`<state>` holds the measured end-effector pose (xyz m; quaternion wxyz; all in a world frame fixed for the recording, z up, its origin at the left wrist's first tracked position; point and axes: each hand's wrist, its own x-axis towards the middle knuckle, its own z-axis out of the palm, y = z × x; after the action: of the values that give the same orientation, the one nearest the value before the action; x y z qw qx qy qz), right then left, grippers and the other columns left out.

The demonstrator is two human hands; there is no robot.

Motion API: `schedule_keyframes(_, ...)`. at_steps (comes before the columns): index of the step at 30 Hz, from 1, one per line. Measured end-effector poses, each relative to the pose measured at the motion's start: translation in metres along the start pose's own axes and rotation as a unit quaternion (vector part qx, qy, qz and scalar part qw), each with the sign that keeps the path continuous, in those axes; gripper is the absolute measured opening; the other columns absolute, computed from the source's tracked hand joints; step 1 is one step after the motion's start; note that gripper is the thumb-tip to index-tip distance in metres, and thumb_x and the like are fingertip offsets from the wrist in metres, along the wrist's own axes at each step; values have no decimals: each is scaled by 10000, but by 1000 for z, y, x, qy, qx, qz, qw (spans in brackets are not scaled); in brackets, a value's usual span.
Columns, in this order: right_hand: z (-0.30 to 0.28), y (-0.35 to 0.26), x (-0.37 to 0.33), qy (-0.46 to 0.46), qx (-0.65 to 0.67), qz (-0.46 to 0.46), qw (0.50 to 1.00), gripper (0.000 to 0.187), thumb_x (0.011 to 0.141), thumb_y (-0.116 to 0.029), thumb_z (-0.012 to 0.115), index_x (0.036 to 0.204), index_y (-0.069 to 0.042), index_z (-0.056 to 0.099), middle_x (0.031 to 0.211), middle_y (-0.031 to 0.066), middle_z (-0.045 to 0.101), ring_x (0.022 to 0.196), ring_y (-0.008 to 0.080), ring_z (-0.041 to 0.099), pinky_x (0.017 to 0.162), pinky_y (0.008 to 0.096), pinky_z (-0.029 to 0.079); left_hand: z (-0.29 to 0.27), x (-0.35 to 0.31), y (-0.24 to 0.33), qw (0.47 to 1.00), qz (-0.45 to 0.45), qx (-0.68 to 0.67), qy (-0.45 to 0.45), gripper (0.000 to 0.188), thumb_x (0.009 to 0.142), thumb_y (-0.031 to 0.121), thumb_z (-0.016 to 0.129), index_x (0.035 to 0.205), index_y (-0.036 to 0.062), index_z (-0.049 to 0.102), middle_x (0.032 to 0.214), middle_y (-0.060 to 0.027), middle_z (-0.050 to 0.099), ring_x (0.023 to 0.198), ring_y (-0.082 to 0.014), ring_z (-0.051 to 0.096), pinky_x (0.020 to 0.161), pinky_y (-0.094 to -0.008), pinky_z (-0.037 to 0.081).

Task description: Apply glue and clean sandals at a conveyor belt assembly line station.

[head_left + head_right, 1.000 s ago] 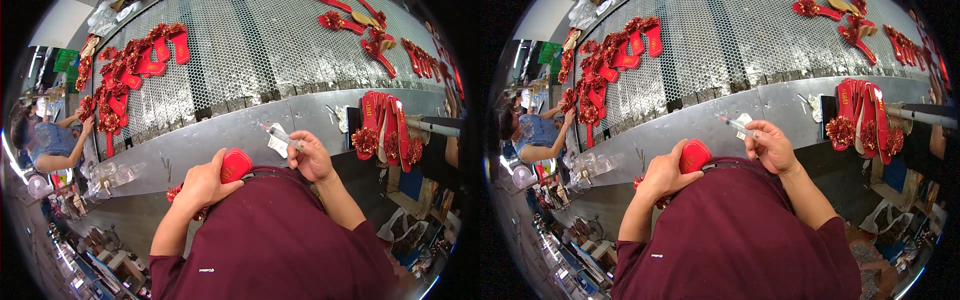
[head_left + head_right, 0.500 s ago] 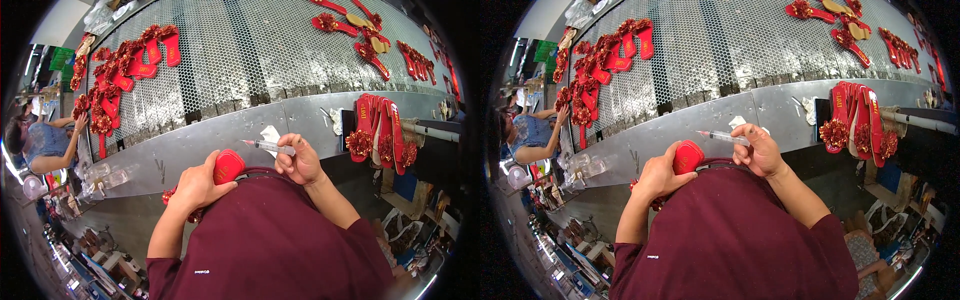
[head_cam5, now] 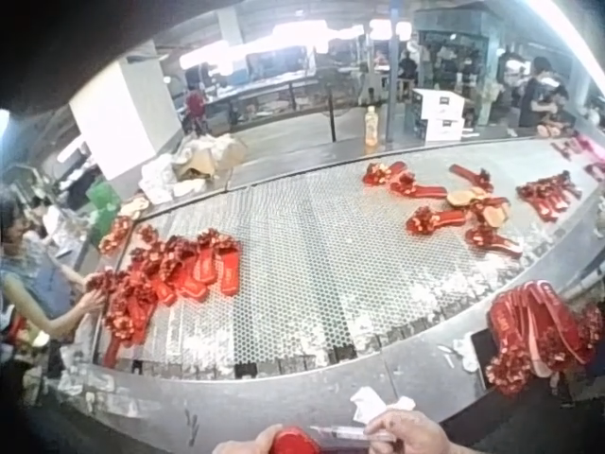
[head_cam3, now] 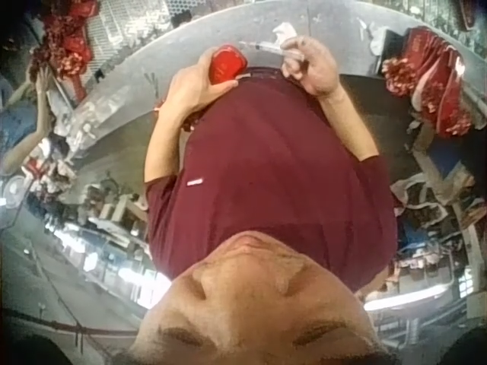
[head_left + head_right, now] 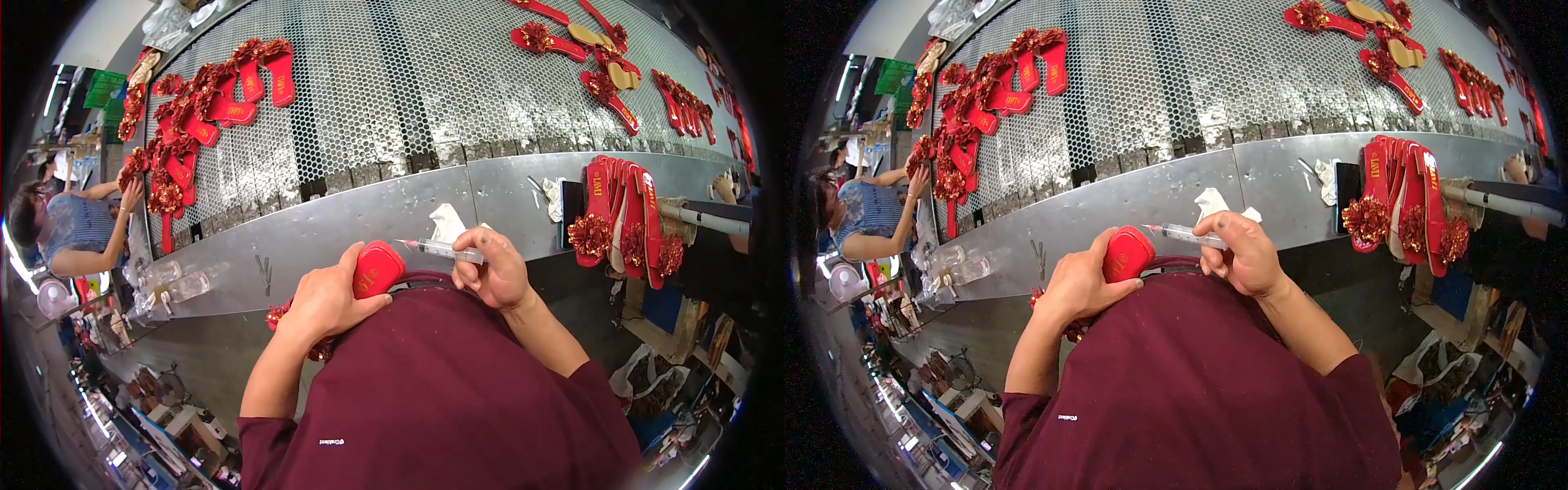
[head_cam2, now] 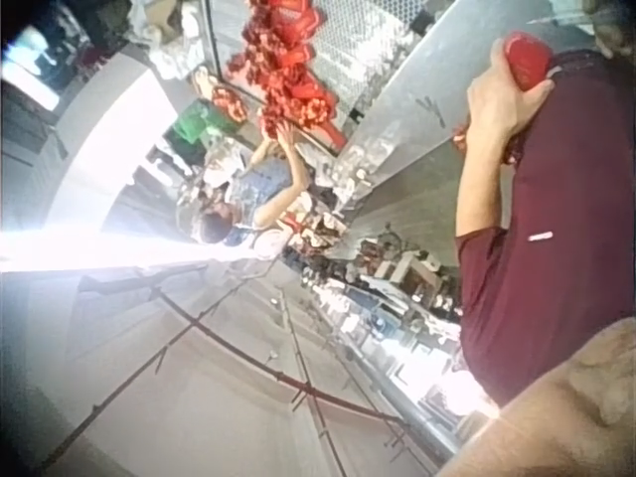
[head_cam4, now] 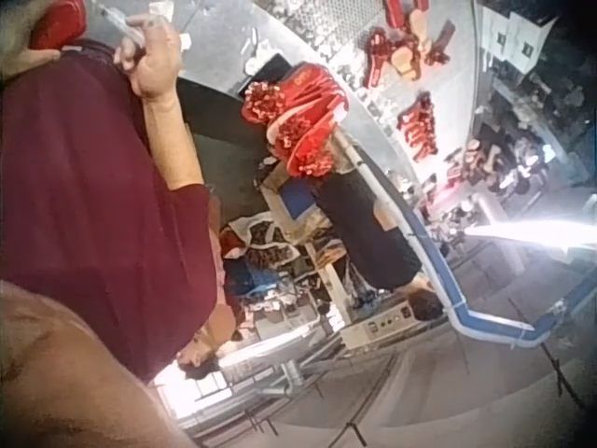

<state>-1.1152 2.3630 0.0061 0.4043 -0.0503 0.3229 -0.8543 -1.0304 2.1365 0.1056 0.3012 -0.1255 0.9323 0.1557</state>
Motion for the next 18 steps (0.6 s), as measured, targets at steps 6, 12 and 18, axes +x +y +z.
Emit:
schedule_keyframes(6, 0, -3, -7, -1, -27, 11, 1000, 245, 975, -197, 471, 973, 18, 589, 576, 23, 454, 466, 90, 381, 553, 287, 438, -4, -1, 8, 1000, -1, -6, -10, 872, 746, 494, 688, 1374, -10, 355, 978, -246, 657, 922, -396, 641, 850, -437, 495)
schedule_keyframes(12, 4, -7, -13, 0, -84, 12, 996, 217, 964, -137, 463, 963, 25, 607, 563, -2, 455, 491, 77, 425, 533, 250, 428, -2, 0, 12, 1000, 10, -5, 4, 873, 742, 493, 694, 1369, -11, 357, 963, -240, 662, 919, -392, 643, 836, -436, 501)
schedule_keyframes(18, 4, -9, -16, 0, -120, 8, 993, 202, 955, -111, 477, 954, 27, 625, 575, -6, 478, 525, 70, 472, 506, 223, 414, -1, 1, 17, 1000, 12, 0, 4, 870, 741, 496, 693, 1366, -10, 361, 965, -241, 662, 913, -394, 645, 830, -441, 503)
